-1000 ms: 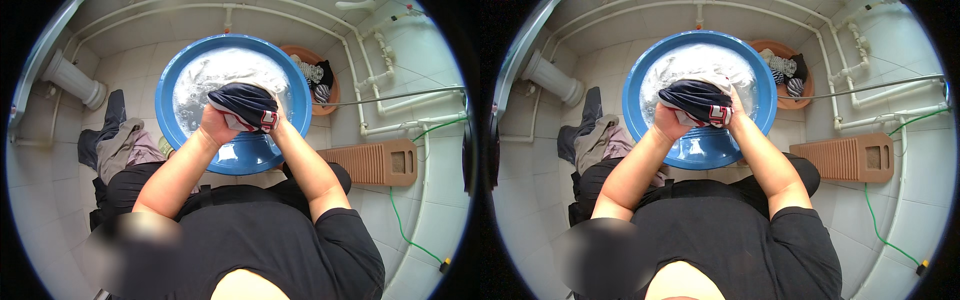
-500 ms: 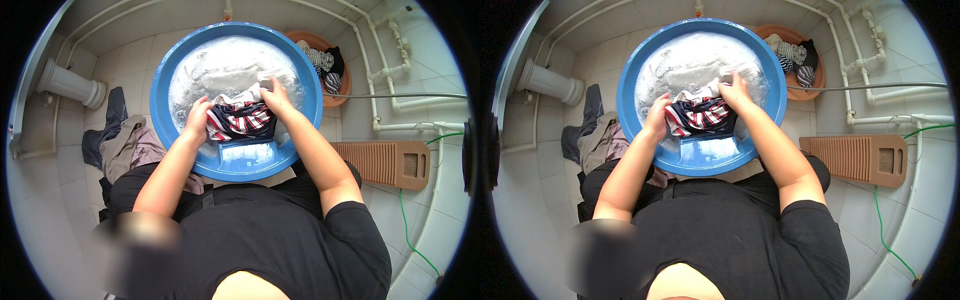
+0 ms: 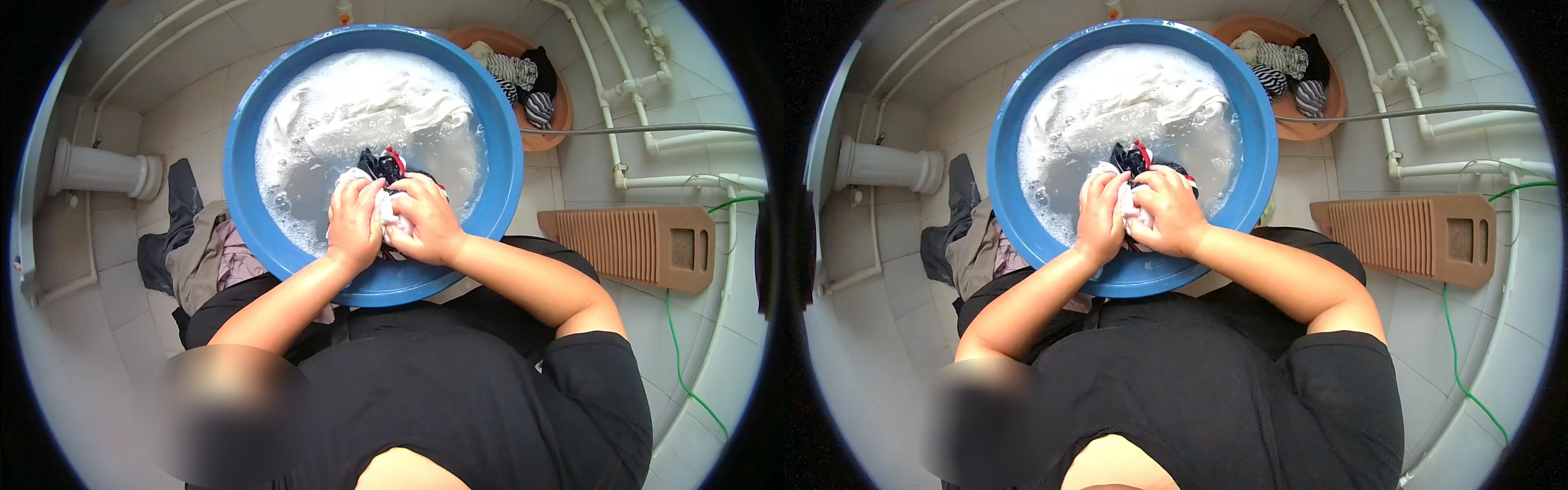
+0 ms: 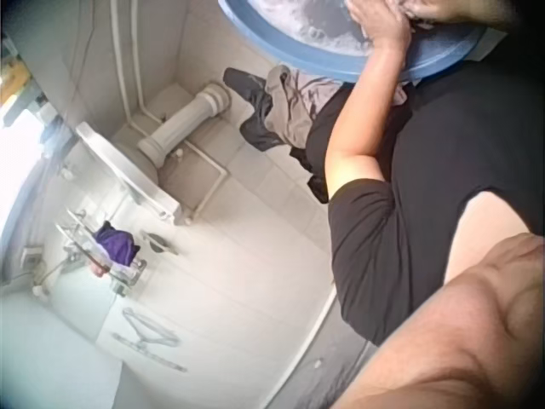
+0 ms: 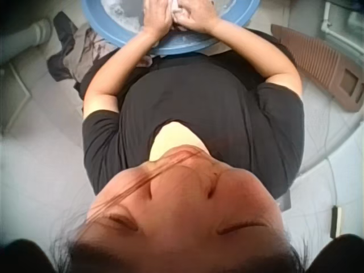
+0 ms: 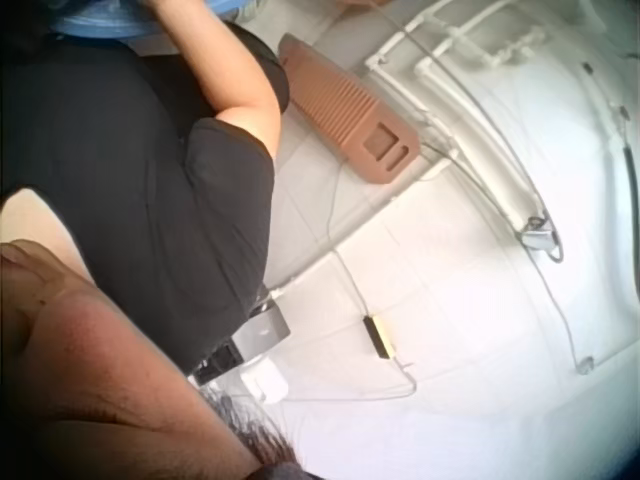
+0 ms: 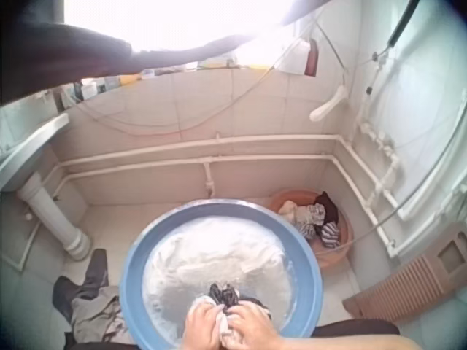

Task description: The person sits on the floor and hand-washes clothes in a blue basin filled with soapy water. They scrub a dark garment with red and white stripes against a washboard, then switch to scrubbing a white cloth, repeatedly submerging and wringing the items.

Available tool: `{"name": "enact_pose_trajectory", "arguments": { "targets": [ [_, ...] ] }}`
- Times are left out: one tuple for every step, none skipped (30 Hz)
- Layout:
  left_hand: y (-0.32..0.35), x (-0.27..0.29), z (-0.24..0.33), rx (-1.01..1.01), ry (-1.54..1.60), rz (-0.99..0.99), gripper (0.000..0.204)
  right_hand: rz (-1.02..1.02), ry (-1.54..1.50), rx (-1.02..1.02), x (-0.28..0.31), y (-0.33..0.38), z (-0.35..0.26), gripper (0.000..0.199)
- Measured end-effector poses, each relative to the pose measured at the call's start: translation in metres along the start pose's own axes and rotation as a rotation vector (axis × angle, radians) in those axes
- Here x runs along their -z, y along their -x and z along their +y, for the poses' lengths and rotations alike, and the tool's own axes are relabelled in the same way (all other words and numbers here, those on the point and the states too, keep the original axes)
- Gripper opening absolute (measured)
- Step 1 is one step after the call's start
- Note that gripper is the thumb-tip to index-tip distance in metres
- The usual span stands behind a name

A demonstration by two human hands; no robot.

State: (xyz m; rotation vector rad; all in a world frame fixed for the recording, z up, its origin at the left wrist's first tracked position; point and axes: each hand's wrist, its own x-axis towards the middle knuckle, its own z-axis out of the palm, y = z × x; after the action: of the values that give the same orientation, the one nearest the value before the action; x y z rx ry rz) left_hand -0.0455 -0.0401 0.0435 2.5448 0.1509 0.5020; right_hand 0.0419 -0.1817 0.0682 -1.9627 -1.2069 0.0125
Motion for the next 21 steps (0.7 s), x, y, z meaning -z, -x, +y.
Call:
{"name": "enact_pose_trajectory", "arguments": {
  "targets": [
    [-0.005, -0.003, -0.005, 0.051, 0.013, -0.057, 0.043, -0.051, 0.066, -0.06, -0.007, -0.001, 0.007, 0.026],
    [-0.014, -0.008, -0.013, 0.108, 0.024, -0.116, 0.038, -0.106, 0.126, -0.12, -0.013, -0.01, 0.015, 0.028],
    [-0.027, -0.013, -0.019, 0.201, 0.038, -0.144, 0.033, -0.225, 0.173, -0.234, -0.016, -0.027, 0.026, 0.032],
    [-0.042, -0.014, -0.023, 0.329, 0.056, -0.219, 0.035, -0.198, 0.172, -0.268, -0.025, -0.035, 0.044, 0.035],
    [-0.054, -0.017, -0.029, 0.4, 0.052, -0.231, 0.036, -0.21, 0.15, -0.387, -0.027, -0.049, 0.051, 0.038],
    [-0.061, -0.018, -0.032, 0.47, 0.048, -0.242, 0.038, -0.221, 0.126, -0.505, -0.028, -0.058, 0.052, 0.04],
    [-0.064, -0.021, -0.035, 0.457, -0.134, -0.207, 0.04, -0.107, 0.282, -0.457, -0.034, -0.062, 0.059, 0.043],
    [-0.066, -0.027, -0.038, 0.442, -0.315, -0.17, 0.042, 0.012, 0.436, -0.409, -0.042, -0.06, 0.067, 0.045],
    [-0.067, -0.033, -0.04, 0.426, -0.496, -0.131, 0.045, 0.134, 0.587, -0.358, -0.046, -0.061, 0.076, 0.048],
    [-0.066, -0.034, -0.05, 0.45, -0.364, -0.173, 0.046, 0.025, 0.561, -0.406, -0.045, -0.067, 0.073, 0.05],
    [-0.065, -0.035, -0.058, 0.453, -0.226, -0.224, 0.047, -0.076, 0.542, -0.471, -0.04, -0.066, 0.068, 0.052],
    [-0.066, -0.033, -0.064, 0.455, -0.09, -0.275, 0.048, -0.177, 0.52, -0.534, -0.034, -0.069, 0.065, 0.054],
    [-0.07, -0.014, -0.055, 0.579, 0.29, -0.433, 0.045, -0.536, 0.073, -0.751, -0.009, -0.084, 0.053, 0.053],
    [-0.059, -0.006, -0.045, 0.547, 0.561, -0.278, 0.036, -0.587, -0.119, -0.72, -0.001, -0.08, 0.048, 0.049],
    [-0.049, 0.005, -0.034, 0.491, 0.618, -0.213, 0.028, -0.433, -0.167, -0.597, -0.001, -0.067, 0.04, 0.045],
    [-0.043, 0.01, -0.025, 0.425, 0.68, -0.163, 0.02, -0.267, -0.209, -0.488, 0.001, -0.05, 0.032, 0.041],
    [-0.032, 0.01, -0.019, 0.217, 0.504, -0.045, 0.015, -0.181, -0.151, -0.348, 0.006, -0.037, 0.021, 0.036],
    [-0.022, 0.008, -0.013, 0.011, 0.326, 0.071, 0.011, -0.096, -0.094, -0.208, 0.008, -0.026, 0.011, 0.032],
    [-0.011, 0.006, -0.003, -0.024, 0.213, 0.094, 0.009, -0.042, 0.019, -0.121, 0.004, -0.013, 0.004, 0.027],
    [-0.003, -0.001, -0.002, -0.064, 0.074, 0.089, 0.014, -0.054, 0.103, -0.056, -0.001, -0.004, 0.003, 0.026],
    [-0.007, -0.009, -0.01, -0.032, 0.037, 0.035, 0.016, -0.071, 0.157, -0.086, -0.007, -0.006, 0.008, 0.026]
  ]
}}
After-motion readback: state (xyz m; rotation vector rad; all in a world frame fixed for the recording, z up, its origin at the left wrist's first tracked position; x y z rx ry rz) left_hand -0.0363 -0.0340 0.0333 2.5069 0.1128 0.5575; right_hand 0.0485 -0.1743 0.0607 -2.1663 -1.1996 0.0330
